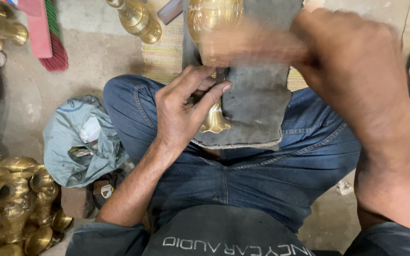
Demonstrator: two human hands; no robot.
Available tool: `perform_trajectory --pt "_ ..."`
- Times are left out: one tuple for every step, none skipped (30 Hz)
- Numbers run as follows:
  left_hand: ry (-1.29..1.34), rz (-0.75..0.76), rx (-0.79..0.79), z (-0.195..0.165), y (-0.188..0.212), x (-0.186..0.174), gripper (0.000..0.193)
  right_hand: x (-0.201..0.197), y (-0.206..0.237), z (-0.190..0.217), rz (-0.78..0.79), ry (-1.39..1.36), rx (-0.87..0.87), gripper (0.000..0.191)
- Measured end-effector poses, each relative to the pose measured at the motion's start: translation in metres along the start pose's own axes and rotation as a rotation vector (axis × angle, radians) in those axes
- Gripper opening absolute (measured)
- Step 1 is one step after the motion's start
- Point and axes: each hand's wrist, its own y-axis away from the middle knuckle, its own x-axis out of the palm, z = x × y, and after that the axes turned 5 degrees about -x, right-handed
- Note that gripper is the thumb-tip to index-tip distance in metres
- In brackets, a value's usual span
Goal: The person sits cross-legged on the floor holding a brass vase on a pad on their lap. They hold a small punch against the vase's stem with one hand and strike it with a wooden mallet in the other hand, repeatedly repositioning the punch to work the surface of the brass vase.
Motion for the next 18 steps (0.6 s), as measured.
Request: perform_trajectory --pt "-0.021 0.007 -0.020 0.000 -0.001 -0.001 0.026 -0.002 -0.002 0.001 0.004 0.019 -0.009 0.027" --pt "-0.042 0.017 -0.040 -0.001 -0.001 -0.001 0.023 -0.004 -0.003 0.001 0.000 0.055 -0.015 0.027" --pt "-0.062 0.030 -0.068 -0.002 0.000 -0.002 0.019 -0.006 -0.004 0.003 0.005 0.070 -0.017 0.028" --pt "-0.029 0.031 -0.050 -0.004 0.001 -0.002 0.024 -0.007 -0.004 0.004 0.011 0.085 -0.020 0.028" --pt "0.002 0.028 -0.027 -0.005 0.001 -0.003 0.030 -0.008 -0.006 0.005 0.012 0.087 -0.021 0.029" --pt "0.034 0.027 0.000 -0.006 0.000 -0.003 0.036 -0.008 -0.007 0.006 0.011 0.092 -0.020 0.030" --pt "0.022 0.023 -0.021 -0.007 0.000 -0.003 0.035 -0.009 -0.008 0.006 0.014 0.095 -0.019 0.030" --pt "0.008 0.015 -0.040 -0.008 -0.001 -0.003 0.033 -0.009 -0.009 0.007 0.014 0.099 -0.020 0.031" --pt "-0.007 0.008 -0.054 -0.008 -0.002 -0.003 0.032 -0.008 -0.010 0.006 0.022 0.014 0.032 0.032" --pt "0.018 0.013 -0.055 -0.009 -0.003 -0.003 0.034 -0.007 -0.011 0.005 0.024 -0.071 0.086 0.034" --pt "0.044 0.019 -0.063 -0.010 -0.003 -0.003 0.035 -0.006 -0.011 0.003 0.047 -0.253 0.189 0.036" --pt "0.070 0.022 -0.065 -0.010 -0.003 -0.003 0.036 -0.005 -0.011 0.002 0.066 -0.433 0.291 0.039" --pt "0.055 0.018 -0.066 -0.010 -0.004 -0.002 0.035 -0.004 -0.010 0.001 0.071 -0.264 0.190 0.035" --pt "0.040 0.014 -0.070 -0.011 -0.004 -0.002 0.034 -0.004 -0.009 0.000 0.078 -0.097 0.090 0.032" --pt "0.026 0.012 -0.077 -0.011 -0.004 -0.002 0.033 -0.004 -0.008 -0.001 0.088 0.067 -0.011 0.030" --pt "0.029 0.017 -0.077 -0.011 -0.003 -0.002 0.033 -0.003 -0.007 -0.001 0.071 -0.050 0.054 0.031" --pt "0.031 0.023 -0.075 -0.012 -0.003 -0.002 0.034 -0.003 -0.006 -0.002 0.053 -0.166 0.120 0.033" --pt "0.032 0.028 -0.076 -0.012 -0.003 -0.003 0.035 -0.003 -0.006 -0.002 0.057 -0.176 0.119 0.033"
